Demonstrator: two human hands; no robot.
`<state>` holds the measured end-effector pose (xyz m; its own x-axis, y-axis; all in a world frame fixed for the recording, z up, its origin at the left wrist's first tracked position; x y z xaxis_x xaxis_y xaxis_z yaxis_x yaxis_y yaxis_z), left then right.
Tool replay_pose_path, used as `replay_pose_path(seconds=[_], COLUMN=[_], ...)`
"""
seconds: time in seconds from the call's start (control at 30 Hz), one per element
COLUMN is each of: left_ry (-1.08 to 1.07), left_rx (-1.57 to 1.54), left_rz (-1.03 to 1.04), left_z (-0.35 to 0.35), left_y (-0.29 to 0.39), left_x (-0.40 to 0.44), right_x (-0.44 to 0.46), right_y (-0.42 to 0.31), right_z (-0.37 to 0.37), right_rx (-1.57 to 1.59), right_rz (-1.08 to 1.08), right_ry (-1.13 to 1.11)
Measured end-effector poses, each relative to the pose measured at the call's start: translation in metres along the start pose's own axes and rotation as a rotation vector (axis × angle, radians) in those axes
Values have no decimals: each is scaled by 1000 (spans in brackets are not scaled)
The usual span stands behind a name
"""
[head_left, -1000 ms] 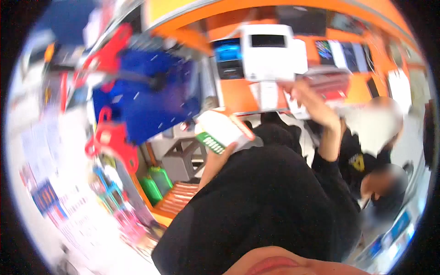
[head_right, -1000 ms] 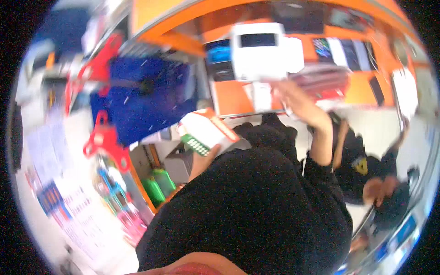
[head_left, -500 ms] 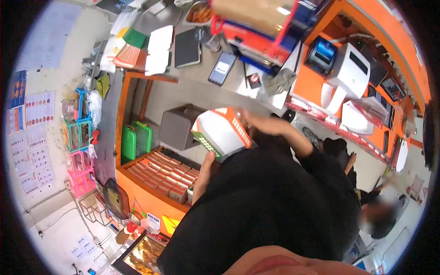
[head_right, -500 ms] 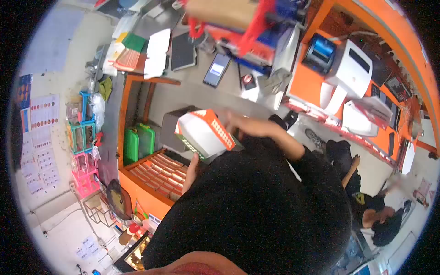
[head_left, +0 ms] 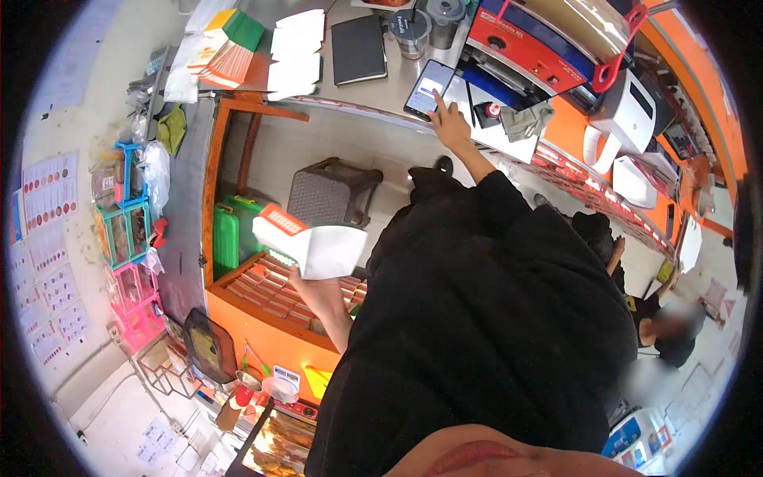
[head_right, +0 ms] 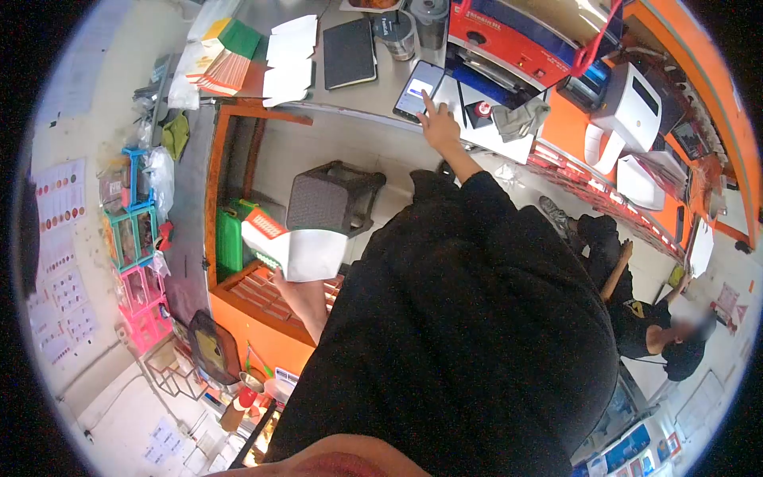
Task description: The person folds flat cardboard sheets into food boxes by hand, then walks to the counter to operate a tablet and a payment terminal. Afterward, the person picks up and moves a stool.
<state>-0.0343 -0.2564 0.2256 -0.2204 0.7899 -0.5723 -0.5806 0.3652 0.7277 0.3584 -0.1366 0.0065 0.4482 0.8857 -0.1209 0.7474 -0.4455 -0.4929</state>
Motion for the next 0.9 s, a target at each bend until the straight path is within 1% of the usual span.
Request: replay_pose_path(seconds=[0.03, 0.13, 0.2, 0.27, 0.33, 0.37, 0.5, 0.53, 0.6, 0.67, 0.73, 0.8, 0.87, 0.9], left_ry=[7, -87, -140, -154, -74, -33, -163, -191, -232, -205, -227, -448, -642, -688], left_rx=[-69, -203, -188, -213, -171, -148, -119, -139, -158, -246, -110, -27, -6, 15], left_rz=[7, 75, 103, 110, 196, 237, 408, 454, 566, 615, 706, 756, 683, 649], left_z=[2, -3, 13, 32, 50, 57, 76, 90, 121, 158, 202, 256, 299, 322], left_y=[11, 36, 55, 77, 98, 107, 150, 158, 185, 212, 240, 270, 299, 311], left_x=[14, 73, 101, 126, 150, 161, 224, 235, 259, 287, 323, 368, 439, 472], right_x=[1, 3, 6, 9, 12, 12, 22, 28, 37, 38, 42, 44, 45, 49], right_y=[2, 5, 8, 6, 8, 10, 15, 19, 34, 28, 25, 30, 11, 2], right_z=[-1, 0, 4, -4, -10, -14, -20, -15, -1, -11, -17, -12, -28, -32], right_rx=[4, 11, -13, 74, 200, 205, 216, 256, 337, 366, 481, 499, 479, 480], right_rz=[-13, -48, -57, -23, 53, 65, 25, -19, 52, -7, 92, 138, 161, 137], right_ry=[-8, -19, -49, -47, -67, -108, -224, -185, -231, -138, -159, -130, -68, -14])
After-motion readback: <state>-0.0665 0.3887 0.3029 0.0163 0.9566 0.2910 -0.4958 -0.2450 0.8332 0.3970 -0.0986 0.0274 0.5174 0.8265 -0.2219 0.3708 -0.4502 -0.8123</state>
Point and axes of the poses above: each hand's wrist, its own x-axis towards the middle knuckle, its own z-axis out of the palm, y = z × x, the point moved 4 cm from there along x, towards the middle knuckle, and after that the axes turned 3 degrees about x, right-handed, at the moved point
